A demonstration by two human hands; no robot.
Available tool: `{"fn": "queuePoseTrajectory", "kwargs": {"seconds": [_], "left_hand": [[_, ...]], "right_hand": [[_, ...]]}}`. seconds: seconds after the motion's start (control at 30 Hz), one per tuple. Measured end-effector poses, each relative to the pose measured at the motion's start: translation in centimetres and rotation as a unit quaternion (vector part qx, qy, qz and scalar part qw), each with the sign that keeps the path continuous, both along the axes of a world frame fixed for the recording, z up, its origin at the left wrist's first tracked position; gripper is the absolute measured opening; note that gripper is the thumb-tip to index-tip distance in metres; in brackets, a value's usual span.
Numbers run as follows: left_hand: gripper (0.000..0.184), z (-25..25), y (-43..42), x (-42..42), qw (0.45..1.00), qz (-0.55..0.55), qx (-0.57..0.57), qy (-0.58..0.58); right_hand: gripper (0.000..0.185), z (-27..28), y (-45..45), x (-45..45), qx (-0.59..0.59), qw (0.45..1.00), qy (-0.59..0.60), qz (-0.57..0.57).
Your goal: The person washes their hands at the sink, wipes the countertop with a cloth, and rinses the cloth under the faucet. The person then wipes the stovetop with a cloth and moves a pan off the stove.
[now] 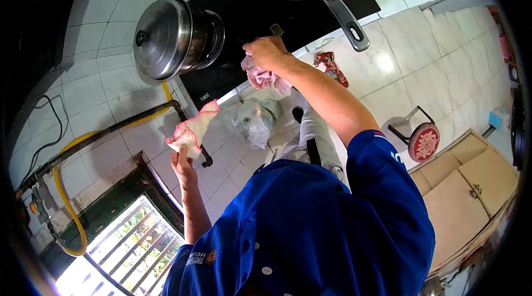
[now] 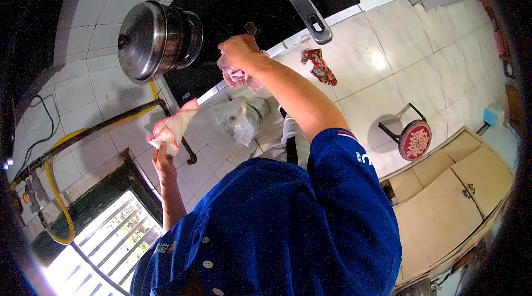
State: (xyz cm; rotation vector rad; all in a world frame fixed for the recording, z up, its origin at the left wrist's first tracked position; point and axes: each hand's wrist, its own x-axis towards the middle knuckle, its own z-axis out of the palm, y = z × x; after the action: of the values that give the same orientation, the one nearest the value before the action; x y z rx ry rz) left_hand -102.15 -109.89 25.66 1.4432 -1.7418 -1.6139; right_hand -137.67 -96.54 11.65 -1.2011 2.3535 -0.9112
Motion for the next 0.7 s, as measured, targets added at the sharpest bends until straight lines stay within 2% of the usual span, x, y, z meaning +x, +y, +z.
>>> {"fn": "queuePoseTrajectory", "kwargs": {"seconds": [0.13, 0.27, 0.4, 0.47, 0.5, 0.57, 0.6, 0.67, 0.7], "left_hand": [[0.030, 0.0, 0.0, 0.2, 1.000, 0.001, 0.006, -0.001], [0.028, 0.1, 0.0, 0.5, 1.000, -0.007, 0.013, 0.003], [0.031, 0.3, 0.4, 1.2, 1.000, -0.002, 0.002, -0.017], [0.030, 0.1, 0.0, 2.0, 0.991, -0.095, -0.073, -0.059], [0.030, -0.5, 0.2, 1.8, 0.991, -0.095, -0.074, -0.055], [0.029, -1.3, 1.2, 1.3, 0.987, -0.074, -0.143, -0.011], [0.028, -1.5, 1.8, 1.1, 0.984, -0.064, -0.166, 0.003], [0.027, 0.2, 3.3, -0.3, 0.994, -0.097, -0.048, -0.005], [0.027, 1.4, 5.5, -2.3, 0.999, -0.038, 0.001, -0.001]], "right_hand": [[0.023, 0.4, -0.1, -0.3, 0.043, 0.999, 0.005, 0.030], [0.023, -0.1, -0.1, -0.3, 0.030, 0.999, 0.005, 0.030], [0.030, 1.7, 1.7, 0.3, 0.026, 0.999, -0.011, 0.031], [0.033, 2.8, 3.3, 1.4, 0.016, 0.999, -0.023, 0.030], [0.036, 3.3, 4.2, 2.2, -0.002, 0.999, -0.037, 0.014], [0.042, 3.4, 5.5, 4.1, -0.054, 0.995, -0.081, -0.016], [0.043, 4.8, 5.9, 5.2, -0.025, 0.987, -0.155, -0.040], [0.044, 4.4, 6.0, 7.7, -0.084, 0.956, -0.264, -0.098], [0.044, 5.5, 6.2, 8.7, -0.107, 0.941, -0.299, -0.118]]}}
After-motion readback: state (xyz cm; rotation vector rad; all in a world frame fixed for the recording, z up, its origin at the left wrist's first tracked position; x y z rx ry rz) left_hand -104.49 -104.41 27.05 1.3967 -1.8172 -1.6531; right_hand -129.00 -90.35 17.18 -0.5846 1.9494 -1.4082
